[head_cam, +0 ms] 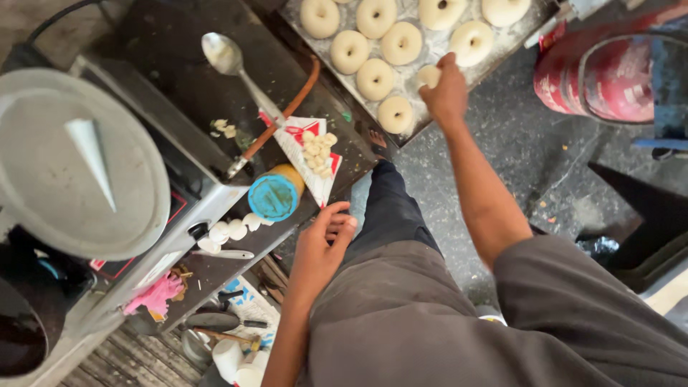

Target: The person places rings of dough into a pan of hot oil, uses a ladle to pour oil over them, and flips them as they cook.

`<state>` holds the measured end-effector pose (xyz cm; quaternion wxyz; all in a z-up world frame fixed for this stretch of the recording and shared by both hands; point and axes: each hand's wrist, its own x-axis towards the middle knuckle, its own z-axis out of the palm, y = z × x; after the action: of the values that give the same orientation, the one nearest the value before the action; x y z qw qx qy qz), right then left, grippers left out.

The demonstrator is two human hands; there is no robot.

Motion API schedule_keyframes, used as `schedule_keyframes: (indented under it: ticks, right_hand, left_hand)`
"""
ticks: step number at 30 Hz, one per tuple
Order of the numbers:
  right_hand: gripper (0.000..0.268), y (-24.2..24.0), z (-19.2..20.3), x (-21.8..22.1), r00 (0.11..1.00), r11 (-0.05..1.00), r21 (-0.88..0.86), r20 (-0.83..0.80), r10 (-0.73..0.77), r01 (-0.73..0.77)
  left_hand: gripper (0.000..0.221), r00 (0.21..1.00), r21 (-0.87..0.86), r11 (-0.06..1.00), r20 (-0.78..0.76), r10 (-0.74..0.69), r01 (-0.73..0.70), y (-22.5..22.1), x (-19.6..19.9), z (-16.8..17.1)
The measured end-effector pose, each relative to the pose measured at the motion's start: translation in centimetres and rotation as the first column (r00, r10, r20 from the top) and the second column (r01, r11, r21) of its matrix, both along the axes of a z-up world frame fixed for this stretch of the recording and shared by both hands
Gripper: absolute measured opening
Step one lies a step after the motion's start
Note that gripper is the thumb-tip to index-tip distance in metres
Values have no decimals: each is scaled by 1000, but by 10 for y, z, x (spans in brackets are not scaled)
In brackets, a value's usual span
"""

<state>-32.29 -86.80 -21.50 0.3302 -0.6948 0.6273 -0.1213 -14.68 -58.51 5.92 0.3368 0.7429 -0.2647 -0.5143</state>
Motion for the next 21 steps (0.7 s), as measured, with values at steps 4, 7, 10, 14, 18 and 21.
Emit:
schedule_keyframes:
  ticks: [4,7,10,14,18,21]
  right_hand:
    - [49,16,110,14,968,898,-378,19,249,-223]
    - [45,43,194,46,842,931,-233,404,356,-281]
    - [49,80,271,106,441,865,34,870,221,-500]
    - [52,173,359,205,177,663,44,975,134,-747]
    - [52,272,423,324,48,402,-230,818,573,-886]
    - [49,363,455,414,-158,120,-434,551,820,-893]
  left_hand:
    - [37,999,-46,999,38,13,-11,28,13,8]
    - [39,997,-103,994,68,49,-42,60,29,13]
    - [38,989,-198,977,103,102,-80,105,49,16]
    - [41,979,-342,936,151,135,-77,177,85,9]
    - [46,932,-428,873,155,328,-235,262,117,3]
    - [48,883,-446,807,72,463,-387,348,142,0]
